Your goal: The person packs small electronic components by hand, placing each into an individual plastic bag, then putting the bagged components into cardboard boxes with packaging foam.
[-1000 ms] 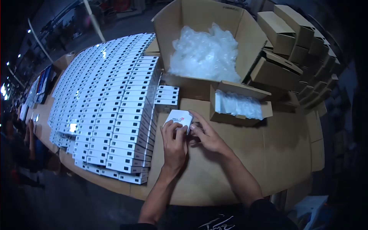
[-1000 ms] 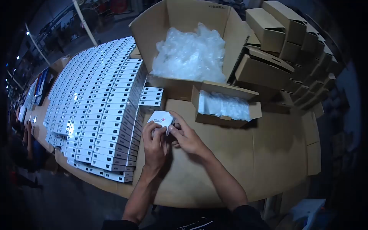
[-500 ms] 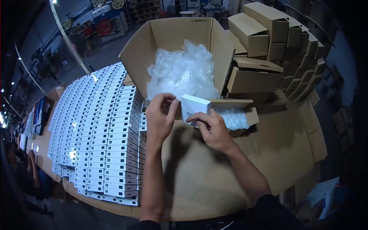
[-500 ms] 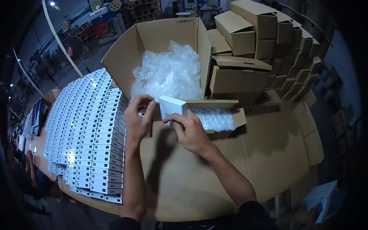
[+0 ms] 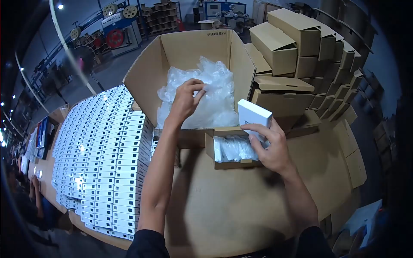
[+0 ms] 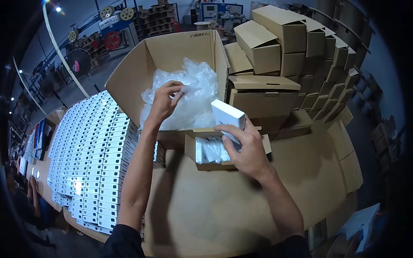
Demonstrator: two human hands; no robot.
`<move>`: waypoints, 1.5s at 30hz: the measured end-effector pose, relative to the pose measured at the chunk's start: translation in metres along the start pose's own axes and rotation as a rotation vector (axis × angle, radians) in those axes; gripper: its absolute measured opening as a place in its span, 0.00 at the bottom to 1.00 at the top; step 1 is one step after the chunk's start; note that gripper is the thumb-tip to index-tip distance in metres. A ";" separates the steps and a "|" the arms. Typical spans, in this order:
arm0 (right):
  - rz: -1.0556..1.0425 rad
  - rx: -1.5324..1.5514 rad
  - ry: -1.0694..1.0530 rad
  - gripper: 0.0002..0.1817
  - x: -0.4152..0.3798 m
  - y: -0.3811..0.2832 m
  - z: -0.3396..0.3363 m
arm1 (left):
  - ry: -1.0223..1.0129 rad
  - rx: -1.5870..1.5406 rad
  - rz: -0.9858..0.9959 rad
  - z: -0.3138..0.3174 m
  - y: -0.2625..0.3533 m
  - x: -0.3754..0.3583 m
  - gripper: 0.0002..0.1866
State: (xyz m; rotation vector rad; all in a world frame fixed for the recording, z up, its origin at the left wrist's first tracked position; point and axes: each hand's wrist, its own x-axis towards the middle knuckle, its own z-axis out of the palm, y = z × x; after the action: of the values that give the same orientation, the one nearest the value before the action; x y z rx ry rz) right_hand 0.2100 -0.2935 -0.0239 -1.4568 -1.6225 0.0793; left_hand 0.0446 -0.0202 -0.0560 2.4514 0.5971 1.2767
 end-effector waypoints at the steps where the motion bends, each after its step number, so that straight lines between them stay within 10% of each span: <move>1: 0.010 0.012 0.001 0.16 0.003 -0.002 0.000 | 0.062 -0.056 -0.061 -0.002 0.001 -0.001 0.10; 11: -0.111 0.030 0.205 0.14 0.091 0.007 0.065 | 0.326 -0.924 -0.408 -0.009 0.011 -0.027 0.12; 28: 0.146 0.187 0.253 0.11 0.146 0.057 0.105 | 0.390 0.090 -0.387 -0.020 -0.012 -0.024 0.21; 33: 0.030 0.040 0.341 0.10 0.134 0.038 0.101 | 0.710 0.072 -0.253 -0.029 0.014 -0.016 0.24; 40: -0.147 0.064 0.411 0.12 0.129 0.017 0.100 | 0.279 -0.142 -0.322 -0.031 0.085 -0.036 0.17; 45: -0.042 0.172 0.395 0.14 0.076 -0.006 0.066 | 0.449 -0.528 -0.387 -0.026 0.110 -0.069 0.08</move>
State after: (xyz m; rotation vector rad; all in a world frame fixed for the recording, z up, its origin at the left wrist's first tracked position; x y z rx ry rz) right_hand 0.1724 -0.2000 -0.0146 -1.2171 -1.2901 -0.0870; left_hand 0.0118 -0.1471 -0.0402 1.5481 0.6906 1.5734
